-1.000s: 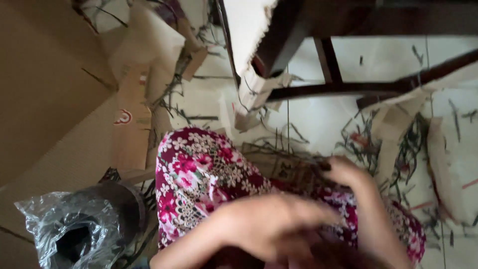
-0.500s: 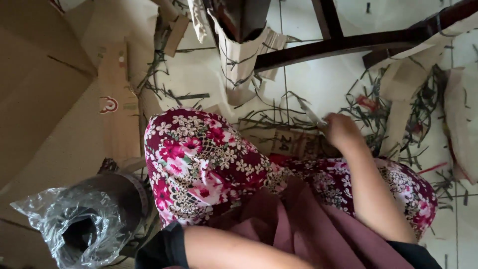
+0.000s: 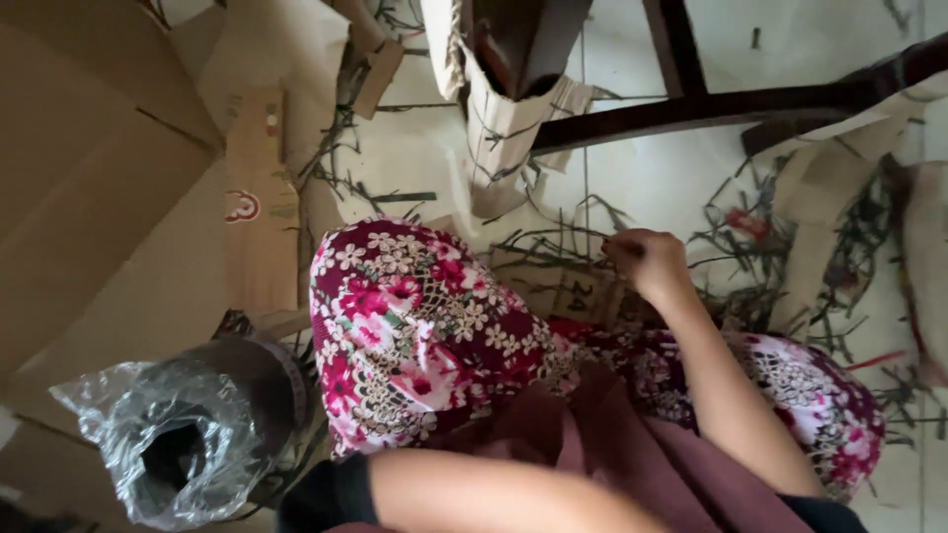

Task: Removing protective paper wrapping and cutting plastic ties from the legs of a wooden chair.

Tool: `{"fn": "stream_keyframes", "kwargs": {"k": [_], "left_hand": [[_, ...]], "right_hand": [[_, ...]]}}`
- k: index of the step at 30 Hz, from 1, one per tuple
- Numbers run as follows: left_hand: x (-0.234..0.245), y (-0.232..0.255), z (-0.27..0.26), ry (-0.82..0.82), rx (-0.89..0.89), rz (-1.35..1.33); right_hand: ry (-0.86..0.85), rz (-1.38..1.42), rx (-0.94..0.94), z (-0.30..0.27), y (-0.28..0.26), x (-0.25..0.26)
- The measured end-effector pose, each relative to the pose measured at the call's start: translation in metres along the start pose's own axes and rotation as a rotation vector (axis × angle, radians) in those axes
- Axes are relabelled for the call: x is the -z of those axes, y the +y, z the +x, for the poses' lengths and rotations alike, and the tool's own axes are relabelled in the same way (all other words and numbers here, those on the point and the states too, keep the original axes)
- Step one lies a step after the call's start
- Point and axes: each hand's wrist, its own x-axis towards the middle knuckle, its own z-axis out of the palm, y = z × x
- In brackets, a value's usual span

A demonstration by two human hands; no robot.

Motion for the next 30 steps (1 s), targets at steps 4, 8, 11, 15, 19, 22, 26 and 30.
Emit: {"fn": "stream_keyframes", "kwargs": {"k": [4, 8, 11, 15, 19, 22, 26, 30], "left_hand": [[0.029, -0.060, 0.013, -0.050, -0.057, 0.010], [0.046, -0.100, 0.032, 0.409, 0.459, 0.102], [0.052, -0.160, 0.041, 0.719, 0.529, -0.066], [0.059, -0.198, 0.044, 0.969, 0.298, -0.155], [0.057, -0.207, 0.048, 1.001, 0.275, -0.094], [0.055, -0.219, 0.052, 1.031, 0.266, -0.010], [0.074, -0.197, 0.034, 1.090, 0.286, -0.085], [0.102, -0.185, 0.013, 1.174, 0.306, 0.102]], "right_hand": [[0.099, 0.143, -0.001, -0.008, -0.009, 0.036], [0.157, 0.291, -0.014, -0.021, -0.019, 0.046], [0.139, 0.230, 0.072, -0.031, -0.037, 0.043], [-0.010, 0.169, -0.018, -0.047, -0.057, 0.049], [-0.114, 0.406, -0.087, -0.038, -0.060, 0.033], [-0.042, 0.586, -0.060, -0.036, -0.060, 0.015], [0.084, 0.485, 0.006, -0.034, -0.060, 0.007], [0.042, 0.429, -0.067, -0.029, -0.048, 0.023]]}}
